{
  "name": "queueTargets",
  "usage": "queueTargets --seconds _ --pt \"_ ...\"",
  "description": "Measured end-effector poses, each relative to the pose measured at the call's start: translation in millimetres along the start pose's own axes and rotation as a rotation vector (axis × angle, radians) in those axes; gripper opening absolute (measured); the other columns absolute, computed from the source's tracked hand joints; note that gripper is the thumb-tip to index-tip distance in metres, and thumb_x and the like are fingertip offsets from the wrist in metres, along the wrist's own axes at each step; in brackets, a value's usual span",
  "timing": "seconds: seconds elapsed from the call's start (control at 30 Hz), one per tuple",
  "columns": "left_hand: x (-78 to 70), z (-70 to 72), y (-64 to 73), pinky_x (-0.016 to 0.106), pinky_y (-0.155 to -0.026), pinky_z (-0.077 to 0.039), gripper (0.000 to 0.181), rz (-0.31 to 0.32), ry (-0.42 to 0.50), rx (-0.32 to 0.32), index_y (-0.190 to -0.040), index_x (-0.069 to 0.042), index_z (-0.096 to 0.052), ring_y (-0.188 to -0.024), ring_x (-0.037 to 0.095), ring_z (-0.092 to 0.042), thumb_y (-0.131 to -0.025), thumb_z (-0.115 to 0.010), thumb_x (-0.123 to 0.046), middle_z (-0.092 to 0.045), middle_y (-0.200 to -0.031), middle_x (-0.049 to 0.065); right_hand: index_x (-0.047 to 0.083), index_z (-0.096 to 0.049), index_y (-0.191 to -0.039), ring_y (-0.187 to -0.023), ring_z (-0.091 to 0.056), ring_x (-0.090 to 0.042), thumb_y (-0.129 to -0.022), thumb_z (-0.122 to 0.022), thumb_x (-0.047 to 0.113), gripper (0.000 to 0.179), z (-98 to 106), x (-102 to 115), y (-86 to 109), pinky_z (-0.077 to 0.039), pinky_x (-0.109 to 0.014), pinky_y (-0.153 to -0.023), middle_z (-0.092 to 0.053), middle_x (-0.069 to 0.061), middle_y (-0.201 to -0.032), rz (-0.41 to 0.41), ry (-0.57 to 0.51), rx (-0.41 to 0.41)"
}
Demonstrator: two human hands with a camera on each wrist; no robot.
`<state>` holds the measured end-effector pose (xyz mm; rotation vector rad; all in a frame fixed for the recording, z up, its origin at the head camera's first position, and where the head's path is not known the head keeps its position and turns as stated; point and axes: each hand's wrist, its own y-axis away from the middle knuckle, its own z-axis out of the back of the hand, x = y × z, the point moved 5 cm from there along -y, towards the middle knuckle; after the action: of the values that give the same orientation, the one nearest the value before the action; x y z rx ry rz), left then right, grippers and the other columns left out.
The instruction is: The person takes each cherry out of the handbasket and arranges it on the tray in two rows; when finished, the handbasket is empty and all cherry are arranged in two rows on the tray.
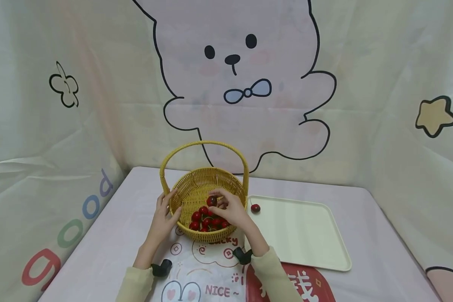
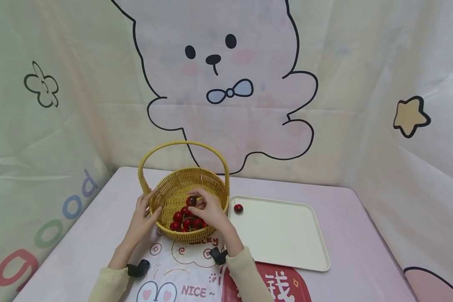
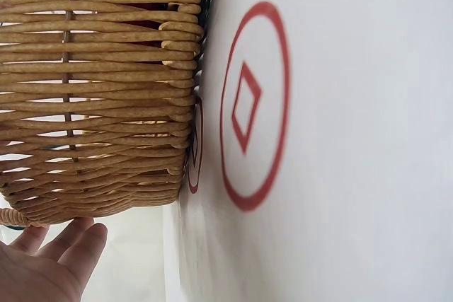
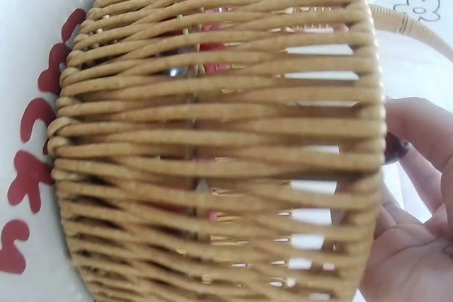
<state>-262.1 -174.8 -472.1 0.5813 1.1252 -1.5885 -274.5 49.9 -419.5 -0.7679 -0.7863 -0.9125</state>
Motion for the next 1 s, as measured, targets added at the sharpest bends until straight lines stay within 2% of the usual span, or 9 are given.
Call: queueTargets --seconds 0.2,0.37,0.57,0.67,0.87,1.0 --pt "-0.2 0.5 0.4 0.065 -0.096 -0.035 0.058 0.001 -0.002 -0.006 -0.142 -0.02 -0.036 -0.13 0.043 -0.033 -0.089 -0.06 -0.017 -0.021 -0.147 0.015 0.02 -0.06 -0.12 -0.086 -0.06 -0.013 -0.084 -0.069 0.017 0.037 6.5 -6.9 6.2 -0.053 -0.023 -0.071 -0.059 0.001 -0.113 0.002 -0.019 -0.017" --pt "1.2 0.6 2.4 0.064 -0.096 -0.035 0.059 0.009 -0.006 -0.009 -0.142 -0.021 -0.036 -0.13 0.043 -0.032 -0.089 -0.06 -0.017 -0.02 -0.146 0.015 0.014 -0.059 -0.123 -0.092 -0.061 -0.02 -0.085 -0.068 0.019 0.04 13.9 -5.4 12.3 -0.054 -0.028 -0.075 -0.058 -0.005 -0.116 0.01 -0.049 -0.02" --pt "2.2 0.8 4.2 0.064 -0.096 -0.035 0.059 0.011 -0.002 -0.011 -0.142 -0.023 -0.036 -0.13 0.043 -0.032 -0.089 -0.061 -0.015 -0.02 -0.147 0.015 0.004 -0.055 -0.126 -0.1 -0.061 -0.031 -0.091 -0.058 0.013 0.036 28.5 19.5 25.3 -0.054 -0.027 -0.078 -0.055 -0.015 -0.122 0.003 -0.066 -0.007" --pt "2.4 0.8 4.3 0.064 -0.096 -0.036 0.059 0.009 -0.001 -0.015 -0.142 -0.022 -0.037 -0.129 0.043 -0.033 -0.089 -0.061 -0.015 -0.021 -0.146 0.015 0.003 -0.055 -0.125 -0.101 -0.062 -0.032 -0.093 -0.056 0.012 0.034 36.2 28.0 30.0 -0.055 -0.031 -0.08 -0.055 -0.017 -0.121 -0.004 -0.069 -0.008" --pt "2.2 -0.5 3.2 0.064 -0.096 -0.036 0.058 0.003 -0.014 -0.01 -0.142 -0.022 -0.036 -0.13 0.042 -0.033 -0.089 -0.06 -0.017 -0.02 -0.147 0.014 0.003 -0.058 -0.122 -0.104 -0.058 -0.031 -0.09 -0.06 0.011 0.033 50.1 23.7 36.2 -0.05 -0.043 -0.089 -0.059 -0.017 -0.115 -0.025 -0.044 -0.054" --pt "1.4 -1.3 1.9 0.064 -0.096 -0.035 0.058 0.0 -0.009 -0.01 -0.142 -0.022 -0.036 -0.13 0.042 -0.033 -0.089 -0.06 -0.017 -0.021 -0.147 0.014 0.002 -0.058 -0.121 -0.103 -0.058 -0.03 -0.089 -0.061 0.01 0.033 59.1 15.9 40.3 -0.05 -0.041 -0.088 -0.059 -0.017 -0.114 -0.021 -0.037 -0.074"
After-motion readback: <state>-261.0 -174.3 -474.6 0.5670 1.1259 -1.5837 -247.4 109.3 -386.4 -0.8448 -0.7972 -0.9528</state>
